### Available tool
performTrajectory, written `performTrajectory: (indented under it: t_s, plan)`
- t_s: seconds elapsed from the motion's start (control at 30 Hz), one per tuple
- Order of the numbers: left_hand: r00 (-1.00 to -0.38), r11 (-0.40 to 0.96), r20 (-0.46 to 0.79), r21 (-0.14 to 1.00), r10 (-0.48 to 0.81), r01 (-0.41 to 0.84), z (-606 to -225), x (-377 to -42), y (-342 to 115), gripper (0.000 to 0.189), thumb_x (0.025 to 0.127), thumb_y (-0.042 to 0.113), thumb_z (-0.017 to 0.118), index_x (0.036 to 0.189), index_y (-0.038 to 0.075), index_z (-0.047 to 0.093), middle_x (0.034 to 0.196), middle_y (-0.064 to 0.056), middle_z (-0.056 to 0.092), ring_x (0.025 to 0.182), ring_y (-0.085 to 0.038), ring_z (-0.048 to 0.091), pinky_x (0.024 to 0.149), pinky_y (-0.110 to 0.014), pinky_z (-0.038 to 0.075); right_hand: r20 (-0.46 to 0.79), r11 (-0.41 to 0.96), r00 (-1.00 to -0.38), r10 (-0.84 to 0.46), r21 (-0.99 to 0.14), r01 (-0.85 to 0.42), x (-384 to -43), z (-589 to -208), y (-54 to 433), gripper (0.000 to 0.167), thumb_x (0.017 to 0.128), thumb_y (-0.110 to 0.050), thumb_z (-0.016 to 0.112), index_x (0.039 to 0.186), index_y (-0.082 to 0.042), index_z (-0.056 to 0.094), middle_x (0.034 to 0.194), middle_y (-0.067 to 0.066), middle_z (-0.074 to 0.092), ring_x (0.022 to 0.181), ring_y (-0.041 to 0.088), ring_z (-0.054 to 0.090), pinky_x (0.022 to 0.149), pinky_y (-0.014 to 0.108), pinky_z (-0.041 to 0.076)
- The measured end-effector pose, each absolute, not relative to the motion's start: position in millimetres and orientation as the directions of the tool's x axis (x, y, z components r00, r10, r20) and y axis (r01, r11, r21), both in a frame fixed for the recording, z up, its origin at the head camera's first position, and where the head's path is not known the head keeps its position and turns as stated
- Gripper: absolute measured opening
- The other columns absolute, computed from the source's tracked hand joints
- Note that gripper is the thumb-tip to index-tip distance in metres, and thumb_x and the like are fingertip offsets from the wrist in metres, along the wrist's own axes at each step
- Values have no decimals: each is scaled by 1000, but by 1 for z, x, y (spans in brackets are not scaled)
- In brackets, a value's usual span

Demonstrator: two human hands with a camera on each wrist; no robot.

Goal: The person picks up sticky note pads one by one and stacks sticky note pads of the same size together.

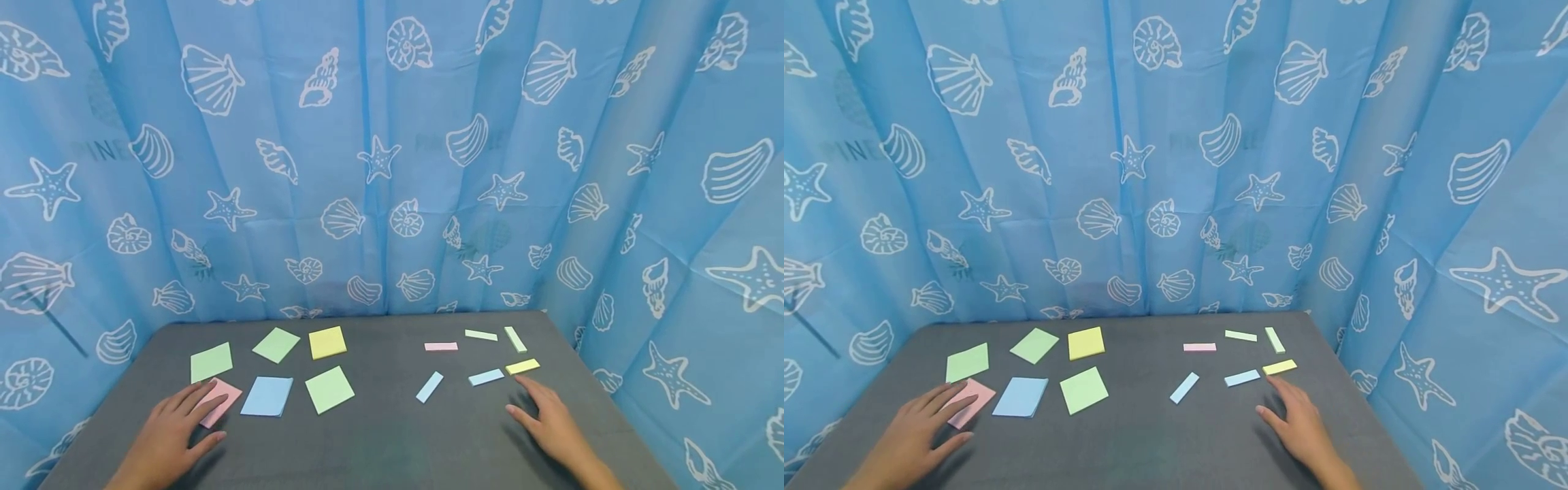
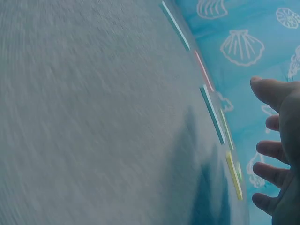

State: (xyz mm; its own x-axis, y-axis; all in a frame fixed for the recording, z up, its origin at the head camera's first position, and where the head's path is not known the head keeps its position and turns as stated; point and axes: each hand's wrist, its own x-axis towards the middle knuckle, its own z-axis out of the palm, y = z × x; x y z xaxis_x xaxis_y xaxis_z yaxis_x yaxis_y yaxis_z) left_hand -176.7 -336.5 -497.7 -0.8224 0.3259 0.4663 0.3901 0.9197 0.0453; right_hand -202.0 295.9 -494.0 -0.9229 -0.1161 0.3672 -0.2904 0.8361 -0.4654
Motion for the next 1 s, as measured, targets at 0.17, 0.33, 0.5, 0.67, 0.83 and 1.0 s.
performTrajectory:
  t_s: [0.17,0.33,0.5,0.67,0.83,1.0]
  plan:
    - [-780,898,515,41,357,438,-502,-177,-319,61,71,41,83,123,15,66,130,-12,59,120,-37,49,93,-59,35,273,837,-959,-82,-504,-215,-203,-496,282,58,88,-29,73,134,0,54,130,26,55,120,47,49,96,63,37]
    - [-739,871,558,54,379,488,-510,-178,-305,57,71,35,83,122,15,68,129,-10,60,116,-35,52,94,-56,35,219,814,-971,-91,-545,-200,-202,-502,265,59,88,-31,73,135,-1,54,131,24,55,121,45,49,98,61,37]
    - [-743,859,561,105,365,501,-513,-178,-285,51,74,33,83,119,16,70,129,-9,61,116,-35,54,93,-55,37,250,790,-963,-98,-569,-228,-202,-509,250,58,86,-29,74,133,-2,56,128,21,58,120,43,51,98,59,38]
    - [-759,839,563,195,328,508,-517,-179,-261,47,75,26,83,118,14,70,128,-8,62,117,-35,54,93,-58,38,233,759,-971,-56,-622,-193,-203,-509,238,55,86,-29,75,131,-3,58,126,21,60,119,41,53,97,58,39]
    - [-779,793,560,320,284,519,-518,-186,-233,41,77,18,83,116,12,71,124,-8,64,115,-31,56,92,-55,44,277,684,-961,-9,-700,-208,-203,-507,223,47,85,-24,76,125,-2,62,120,15,65,115,36,58,96,54,42]
    - [-812,750,528,426,247,505,-514,-194,-203,36,80,16,80,115,12,71,124,-6,64,116,-27,56,92,-53,46,298,641,-954,27,-737,-212,-207,-507,209,41,85,-19,75,121,-1,64,116,12,68,113,32,60,96,52,42]
